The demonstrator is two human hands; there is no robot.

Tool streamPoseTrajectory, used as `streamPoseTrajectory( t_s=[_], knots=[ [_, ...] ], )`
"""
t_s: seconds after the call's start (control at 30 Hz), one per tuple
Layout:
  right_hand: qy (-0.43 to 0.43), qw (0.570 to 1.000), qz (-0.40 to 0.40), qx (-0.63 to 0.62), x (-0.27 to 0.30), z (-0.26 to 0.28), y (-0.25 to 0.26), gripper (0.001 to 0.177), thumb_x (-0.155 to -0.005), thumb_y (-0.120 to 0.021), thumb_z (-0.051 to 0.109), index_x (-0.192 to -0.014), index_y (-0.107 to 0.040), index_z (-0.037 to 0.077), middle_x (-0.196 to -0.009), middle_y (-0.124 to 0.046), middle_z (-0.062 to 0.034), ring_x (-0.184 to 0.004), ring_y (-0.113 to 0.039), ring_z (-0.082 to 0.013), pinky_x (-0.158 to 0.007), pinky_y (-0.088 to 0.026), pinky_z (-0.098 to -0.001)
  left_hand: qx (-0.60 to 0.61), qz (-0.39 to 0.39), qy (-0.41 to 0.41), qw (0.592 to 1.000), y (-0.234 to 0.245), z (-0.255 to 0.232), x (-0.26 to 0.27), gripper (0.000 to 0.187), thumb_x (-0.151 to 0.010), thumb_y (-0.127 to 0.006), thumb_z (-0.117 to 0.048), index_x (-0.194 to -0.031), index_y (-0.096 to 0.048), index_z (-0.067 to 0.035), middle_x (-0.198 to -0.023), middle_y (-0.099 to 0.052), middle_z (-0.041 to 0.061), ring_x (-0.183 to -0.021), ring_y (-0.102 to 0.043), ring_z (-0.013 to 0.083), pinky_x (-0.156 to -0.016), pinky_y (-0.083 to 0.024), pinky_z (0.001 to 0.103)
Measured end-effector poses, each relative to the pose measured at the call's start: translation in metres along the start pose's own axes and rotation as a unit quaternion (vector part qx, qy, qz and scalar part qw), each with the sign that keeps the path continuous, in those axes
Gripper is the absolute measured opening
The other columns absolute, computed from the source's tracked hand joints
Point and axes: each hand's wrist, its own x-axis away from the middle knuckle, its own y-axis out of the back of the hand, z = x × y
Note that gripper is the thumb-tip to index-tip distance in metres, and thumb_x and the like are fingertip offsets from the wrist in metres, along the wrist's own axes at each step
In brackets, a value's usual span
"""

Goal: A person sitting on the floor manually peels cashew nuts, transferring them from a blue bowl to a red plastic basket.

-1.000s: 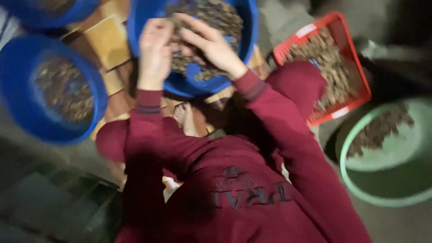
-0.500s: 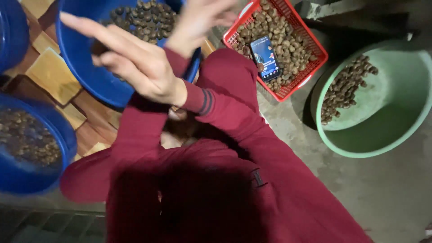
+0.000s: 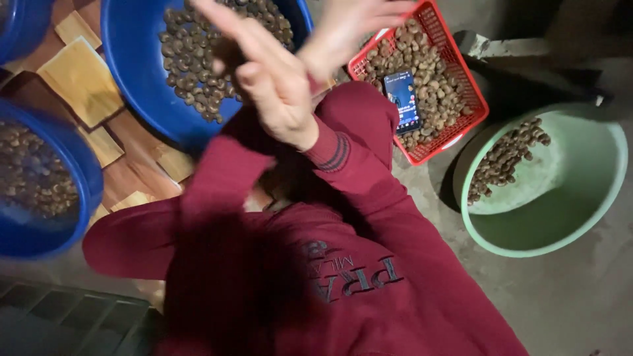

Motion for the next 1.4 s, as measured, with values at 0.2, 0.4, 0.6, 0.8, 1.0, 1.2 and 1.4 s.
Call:
streamPoseTrajectory(
  t_s=[0.2, 0.4, 0.6, 0.8, 1.0, 1.2, 1.4],
  knots=[
    [-0.059, 0.981, 0.074, 0.167, -0.007, -0.037, -0.026, 0.04, -0.123, -0.056, 0.018, -0.161, -0.043, 0.021, -0.157, -0.062, 0.0065, -0.122, -0.072, -0.0151, -0.116, -0.058, -0.0269, -0.009, -0.071, -0.045, 0.996, 0.125, -0.083, 0.154, 0.028, -0.107, -0.054, -0.008, -0.135, -0.056, -0.006, -0.128, -0.061, 0.006, -0.118, -0.062, 0.0137, -0.11, -0.055, 0.027],
    [-0.172, 0.962, 0.214, -0.011, -0.011, -0.065, -0.036, 0.038, -0.118, -0.052, 0.026, -0.155, -0.048, 0.018, -0.152, -0.064, -0.0025, -0.135, -0.065, -0.0133, -0.117, -0.052, -0.0267, 0.061, -0.174, -0.058, 0.981, 0.196, -0.083, 0.22, 0.05, -0.102, -0.063, 0.0, -0.15, -0.051, 0.001, -0.12, -0.066, 0.005, -0.093, -0.069, 0.0081, -0.078, -0.063, 0.017],
    [-0.284, 0.925, 0.245, 0.052, -0.013, -0.051, -0.028, 0.049, -0.114, -0.055, 0.012, -0.16, -0.04, 0.013, -0.113, -0.066, 0.0007, -0.082, -0.049, -0.0046, -0.073, -0.041, -0.0169, 0.108, -0.113, -0.092, 0.983, 0.2, -0.062, 0.216, 0.039, -0.103, -0.06, -0.001, -0.142, -0.055, 0.002, -0.127, -0.067, 0.011, -0.097, -0.067, 0.0145, -0.085, -0.055, 0.025],
    [-0.35, 0.896, 0.261, 0.084, -0.013, -0.047, -0.026, 0.053, -0.112, -0.056, 0.013, -0.162, -0.037, 0.018, -0.087, -0.064, -0.0008, -0.057, -0.04, -0.0032, -0.049, -0.029, -0.0168, 0.106, -0.073, -0.099, 0.987, 0.194, -0.061, 0.202, 0.038, -0.102, -0.06, 0.004, -0.14, -0.058, 0.006, -0.125, -0.069, 0.013, -0.096, -0.067, 0.0155, -0.083, -0.057, 0.024],
    [-0.395, 0.903, 0.168, 0.002, -0.011, -0.069, -0.027, 0.042, -0.111, -0.053, 0.024, -0.151, -0.055, 0.011, -0.062, -0.047, 0.0075, -0.045, -0.033, -0.0013, -0.039, -0.022, -0.018, 0.043, -0.096, -0.119, 0.987, 0.194, -0.064, 0.208, 0.035, -0.102, -0.062, 0.002, -0.137, -0.062, 0.002, -0.118, -0.072, 0.013, -0.093, -0.068, 0.0149, -0.084, -0.059, 0.025],
    [-0.412, 0.893, 0.183, -0.002, 0.0, -0.083, -0.027, 0.046, -0.113, -0.051, 0.019, -0.159, -0.045, 0.019, -0.088, -0.066, -0.0033, -0.049, -0.039, -0.0023, -0.041, -0.025, -0.0167, 0.009, -0.138, -0.132, 0.982, 0.194, -0.061, 0.209, 0.033, -0.102, -0.061, 0.003, -0.135, -0.06, 0.003, -0.113, -0.07, 0.011, -0.091, -0.066, 0.0145, -0.084, -0.058, 0.025],
    [-0.444, 0.879, 0.171, -0.03, -0.009, -0.067, -0.03, 0.053, -0.11, -0.052, 0.02, -0.162, -0.038, 0.019, -0.087, -0.067, -0.0021, -0.045, -0.037, -0.0015, -0.037, -0.02, -0.0164, -0.075, -0.161, -0.167, 0.97, 0.192, -0.056, 0.202, 0.037, -0.1, -0.059, 0.008, -0.137, -0.058, 0.002, -0.128, -0.069, 0.015, -0.091, -0.066, 0.0152, -0.086, -0.061, 0.027]
  ],
)
